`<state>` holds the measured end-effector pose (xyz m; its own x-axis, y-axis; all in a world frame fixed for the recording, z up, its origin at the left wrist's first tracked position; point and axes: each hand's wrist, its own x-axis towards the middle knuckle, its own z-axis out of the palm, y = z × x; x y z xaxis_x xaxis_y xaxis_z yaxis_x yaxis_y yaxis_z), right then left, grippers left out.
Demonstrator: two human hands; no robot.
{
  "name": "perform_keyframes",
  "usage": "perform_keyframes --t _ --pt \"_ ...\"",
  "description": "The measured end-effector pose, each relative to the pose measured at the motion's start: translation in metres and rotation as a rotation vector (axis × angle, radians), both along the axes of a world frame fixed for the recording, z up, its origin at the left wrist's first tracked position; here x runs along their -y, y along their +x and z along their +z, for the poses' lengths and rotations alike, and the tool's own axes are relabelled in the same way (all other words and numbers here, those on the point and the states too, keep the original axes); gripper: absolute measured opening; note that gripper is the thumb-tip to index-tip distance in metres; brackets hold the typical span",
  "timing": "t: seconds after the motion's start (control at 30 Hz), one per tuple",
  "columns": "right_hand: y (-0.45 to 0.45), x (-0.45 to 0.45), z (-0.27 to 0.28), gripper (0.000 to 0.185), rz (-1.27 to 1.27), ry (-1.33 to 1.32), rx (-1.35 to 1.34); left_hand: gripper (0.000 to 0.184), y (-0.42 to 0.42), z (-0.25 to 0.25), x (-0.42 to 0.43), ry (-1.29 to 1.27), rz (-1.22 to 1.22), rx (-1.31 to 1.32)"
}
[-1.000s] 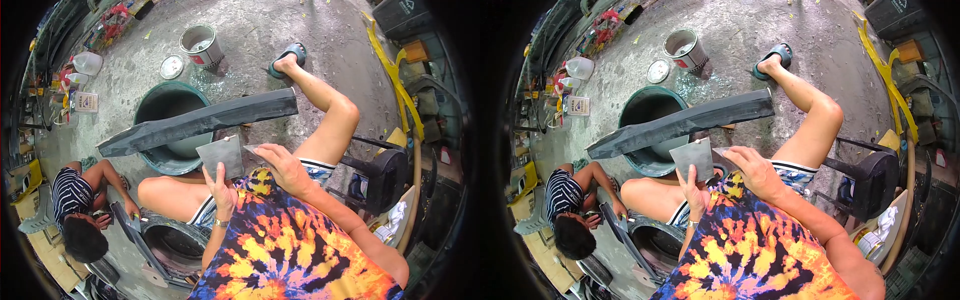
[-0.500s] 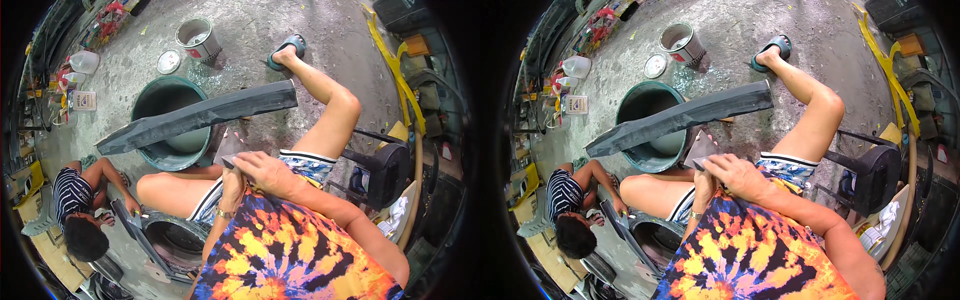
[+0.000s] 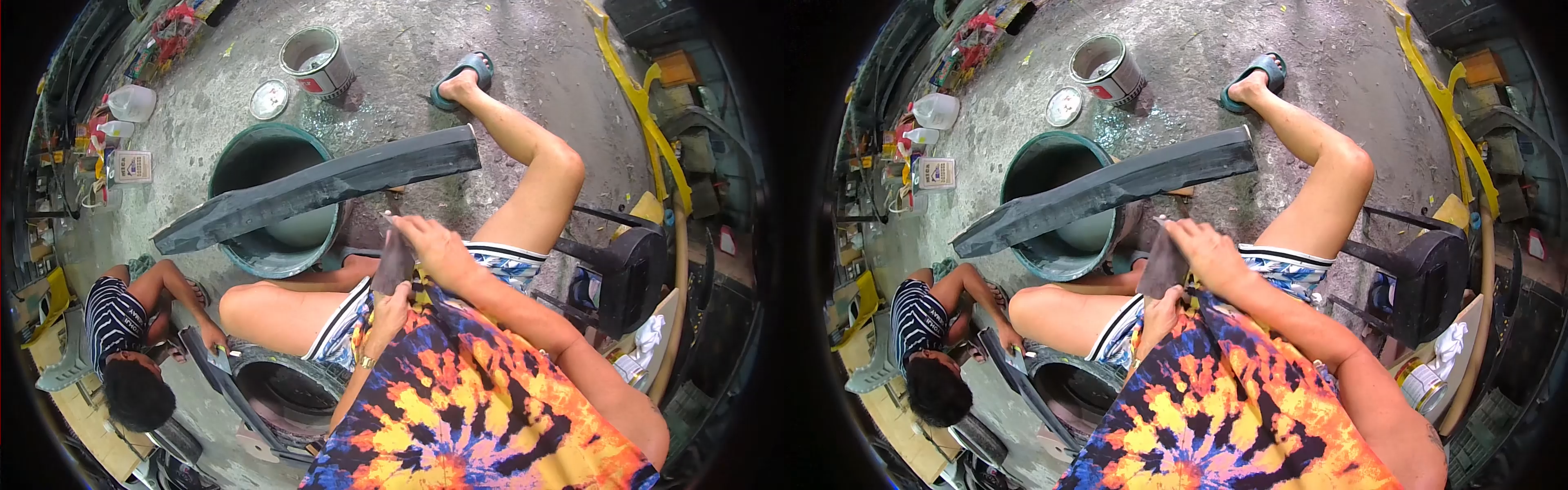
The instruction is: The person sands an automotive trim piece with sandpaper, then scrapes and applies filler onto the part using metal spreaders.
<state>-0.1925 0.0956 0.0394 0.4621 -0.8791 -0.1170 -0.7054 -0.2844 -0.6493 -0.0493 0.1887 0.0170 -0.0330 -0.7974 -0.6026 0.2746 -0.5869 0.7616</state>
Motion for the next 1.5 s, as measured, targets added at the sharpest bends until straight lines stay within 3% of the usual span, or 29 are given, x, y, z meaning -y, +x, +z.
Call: perform_keyframes --t 0.1,0.2,0.27,0.4,0.6,0.87,0.97,1.07,1.2,1.3,1.5 --pt "-0.017 0.015 -0.037 0.045 0.059 0.115 -0.129 0.067 0.014 0.000 -0.007 -0.115 -0.100 0.136" --pt "-0.019 0.033 -0.073 0.044 0.055 0.248 -0.244 0.070 0.017 0.008 0.004 -0.113 0.285 -0.187" --pt "-0.018 0.044 -0.103 0.043 0.023 0.363 -0.336 0.071 0.023 0.027 0.015 -0.061 0.415 -0.270" --pt "-0.019 0.048 -0.168 0.044 -0.040 0.389 -0.302 0.073 0.040 0.042 0.022 -0.163 0.395 -0.099" --pt "-0.020 0.033 -0.224 0.046 -0.082 0.586 -0.328 0.065 0.053 0.028 0.022 -0.225 0.471 -0.085" --pt "-0.042 0.040 -0.229 0.036 -0.284 0.567 -0.372 0.068 0.052 0.027 0.033 -0.146 0.365 -0.052" --pt "-0.058 0.048 -0.228 0.033 -0.590 0.959 0.003 0.067 0.046 0.034 0.043 -0.167 0.349 -0.053" --pt "-0.076 0.043 -0.252 0.036 -0.544 0.576 -0.521 0.065 0.043 0.039 0.047 -0.183 0.332 -0.058" --pt "-0.077 0.052 -0.236 0.035 -0.474 0.541 -0.492 0.063 0.042 0.029 0.045 -0.181 0.319 -0.062" --pt "-0.091 0.043 -0.230 0.029 -0.610 0.486 -0.428 0.051 0.039 0.022 0.044 -0.183 0.326 -0.132" --pt "-0.092 0.050 -0.219 0.039 -0.661 0.510 -0.455 0.050 0.037 0.028 0.042 -0.189 0.283 -0.147"
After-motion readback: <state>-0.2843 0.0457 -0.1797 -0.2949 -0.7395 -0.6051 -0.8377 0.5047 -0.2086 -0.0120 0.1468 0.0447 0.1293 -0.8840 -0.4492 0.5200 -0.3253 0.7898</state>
